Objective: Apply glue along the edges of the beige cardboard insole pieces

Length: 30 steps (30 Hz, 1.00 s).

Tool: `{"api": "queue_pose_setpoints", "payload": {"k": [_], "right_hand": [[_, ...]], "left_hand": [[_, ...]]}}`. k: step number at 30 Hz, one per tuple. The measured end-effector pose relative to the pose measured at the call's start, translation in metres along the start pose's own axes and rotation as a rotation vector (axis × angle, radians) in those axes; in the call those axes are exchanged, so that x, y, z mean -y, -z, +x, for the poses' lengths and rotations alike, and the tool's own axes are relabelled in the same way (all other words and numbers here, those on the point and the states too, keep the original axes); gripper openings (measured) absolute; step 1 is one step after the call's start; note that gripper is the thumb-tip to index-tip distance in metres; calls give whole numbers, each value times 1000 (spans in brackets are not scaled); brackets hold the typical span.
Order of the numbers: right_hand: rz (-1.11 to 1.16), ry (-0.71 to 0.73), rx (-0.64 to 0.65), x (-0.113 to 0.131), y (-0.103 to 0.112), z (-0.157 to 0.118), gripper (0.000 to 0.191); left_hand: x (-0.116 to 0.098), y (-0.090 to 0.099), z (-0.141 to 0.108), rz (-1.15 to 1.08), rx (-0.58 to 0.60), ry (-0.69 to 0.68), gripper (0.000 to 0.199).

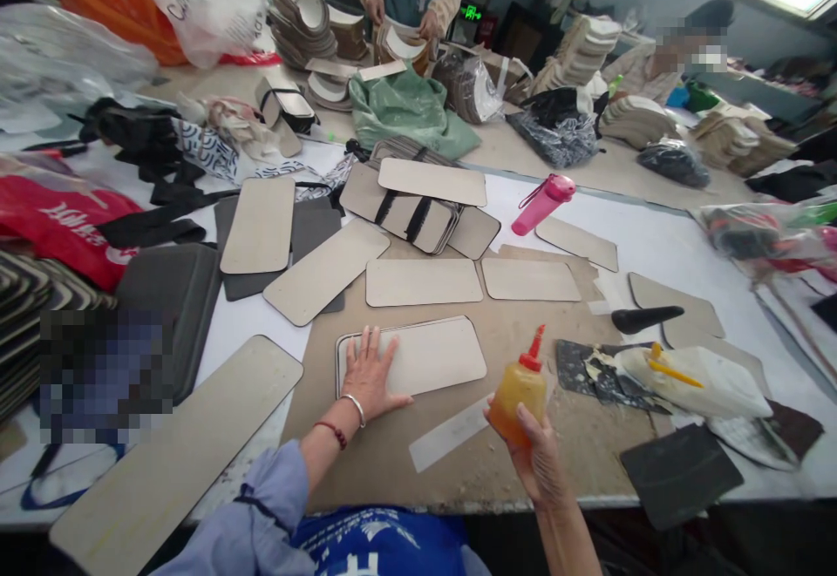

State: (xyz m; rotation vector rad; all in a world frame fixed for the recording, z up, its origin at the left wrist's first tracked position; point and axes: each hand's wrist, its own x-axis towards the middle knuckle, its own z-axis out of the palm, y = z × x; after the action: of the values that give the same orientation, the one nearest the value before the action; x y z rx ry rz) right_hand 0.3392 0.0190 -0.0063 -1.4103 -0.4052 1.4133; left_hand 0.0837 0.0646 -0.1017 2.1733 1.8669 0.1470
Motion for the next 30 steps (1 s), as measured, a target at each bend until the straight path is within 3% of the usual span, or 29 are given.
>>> {"api": "queue_pose_setpoints", "payload": {"k": [2,4,6,8,11,14,17,21,25,28,30], "right_hand": [[-56,-46,29,-9,-8,-7,57],[-168,-53,46,-16,-17,-11,56],[-351,0,30,-21,-26,-15,57],[-583,90,23,-24,-38,-20,57],[-850,217,74,-29,-58,-29,56],[-969,300,167,-38,-73,-37,59],[-1021,355,202,-46,-78,-44,63],[-925,368,181,-54,-76,-52,69],[-788,366,62,-57,-79,-50,67],[-761,260,76,-56,-81,-40,59],[-779,239,103,-54,-82,-31,55]], "left_hand": [[2,3,-6,-57,-42,-13,115],[5,8,-18,-164,-104,-48,100],[5,13,-34,-369,-159,-69,76],[0,18,-51,-677,-139,-26,62],[-17,25,-69,-1224,85,161,67],[-32,38,-74,-1721,330,286,73],[-36,54,-72,-1986,421,346,60],[-38,68,-71,-2061,393,389,54],[-44,62,-70,-1958,365,420,57],[-40,51,-72,-1708,333,370,57],[-30,43,-76,-1397,178,282,51]]}}
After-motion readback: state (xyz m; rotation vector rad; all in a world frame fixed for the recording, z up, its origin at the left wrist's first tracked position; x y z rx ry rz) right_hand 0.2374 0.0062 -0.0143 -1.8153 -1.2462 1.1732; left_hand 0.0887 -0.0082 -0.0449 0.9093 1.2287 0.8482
